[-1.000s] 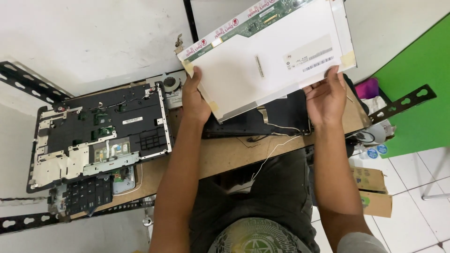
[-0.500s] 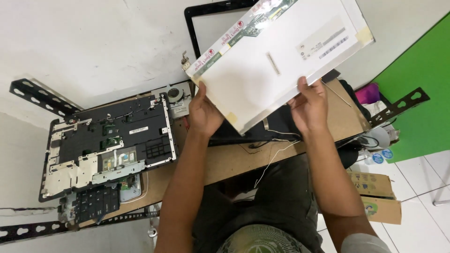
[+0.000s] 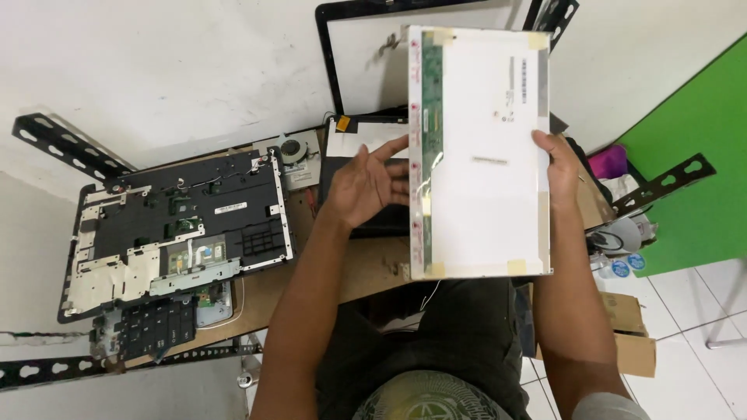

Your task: Disassembling a laptop screen assembly to clean the back of the LCD panel using a screwdriver and a cloth.

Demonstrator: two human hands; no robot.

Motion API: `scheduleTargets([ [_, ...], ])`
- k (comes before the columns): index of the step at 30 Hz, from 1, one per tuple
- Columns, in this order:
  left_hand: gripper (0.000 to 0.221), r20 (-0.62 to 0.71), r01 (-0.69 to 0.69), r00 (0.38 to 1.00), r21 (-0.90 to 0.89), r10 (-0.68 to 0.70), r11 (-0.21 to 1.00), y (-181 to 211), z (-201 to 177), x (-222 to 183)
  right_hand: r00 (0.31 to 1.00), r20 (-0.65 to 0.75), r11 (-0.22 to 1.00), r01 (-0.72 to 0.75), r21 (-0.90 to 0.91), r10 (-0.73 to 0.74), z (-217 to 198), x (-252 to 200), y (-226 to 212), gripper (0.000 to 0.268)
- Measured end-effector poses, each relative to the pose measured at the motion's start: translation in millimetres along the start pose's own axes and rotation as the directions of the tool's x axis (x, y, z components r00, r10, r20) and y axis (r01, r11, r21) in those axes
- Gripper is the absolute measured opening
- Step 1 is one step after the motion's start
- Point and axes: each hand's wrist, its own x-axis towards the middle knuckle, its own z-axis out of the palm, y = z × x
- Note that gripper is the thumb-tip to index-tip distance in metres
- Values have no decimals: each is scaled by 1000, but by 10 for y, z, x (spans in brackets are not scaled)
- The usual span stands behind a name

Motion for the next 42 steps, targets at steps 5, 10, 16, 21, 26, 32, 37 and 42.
scheduleTargets([
  [5,47,-151,9,989,112,8,994,-74,4,11,975,72,968,-216,124,209,865,-562,-356,35],
  [10,39,-223,-13,974,141,44,990,-28,173,13,968,82,949,-247,193,236,1474,-944,-759,39],
  [16,32,-244,-130,957,120,156,984,-9,180,11,984,74,948,-174,268,160,1408,-872,-790,31],
  [21,37,-267,-244,931,44,247,969,43,320,13,971,181,907,-214,363,157,1352,-826,-756,46],
  [26,38,-321,-272,907,46,273,961,-5,155,48,965,212,890,-228,396,152,1116,-663,-655,55],
  [32,39,-412,-284,869,41,275,958,-396,-810,29,929,367,955,-152,254,50,1207,-728,-780,71],
  [37,40,-414,-273,869,54,270,961,-566,-896,48,827,562,984,-104,148,3,242,-98,-104,76],
  [42,45,-433,-252,864,71,258,965,-577,-808,58,937,336,981,-144,131,93,372,-228,-116,55],
])
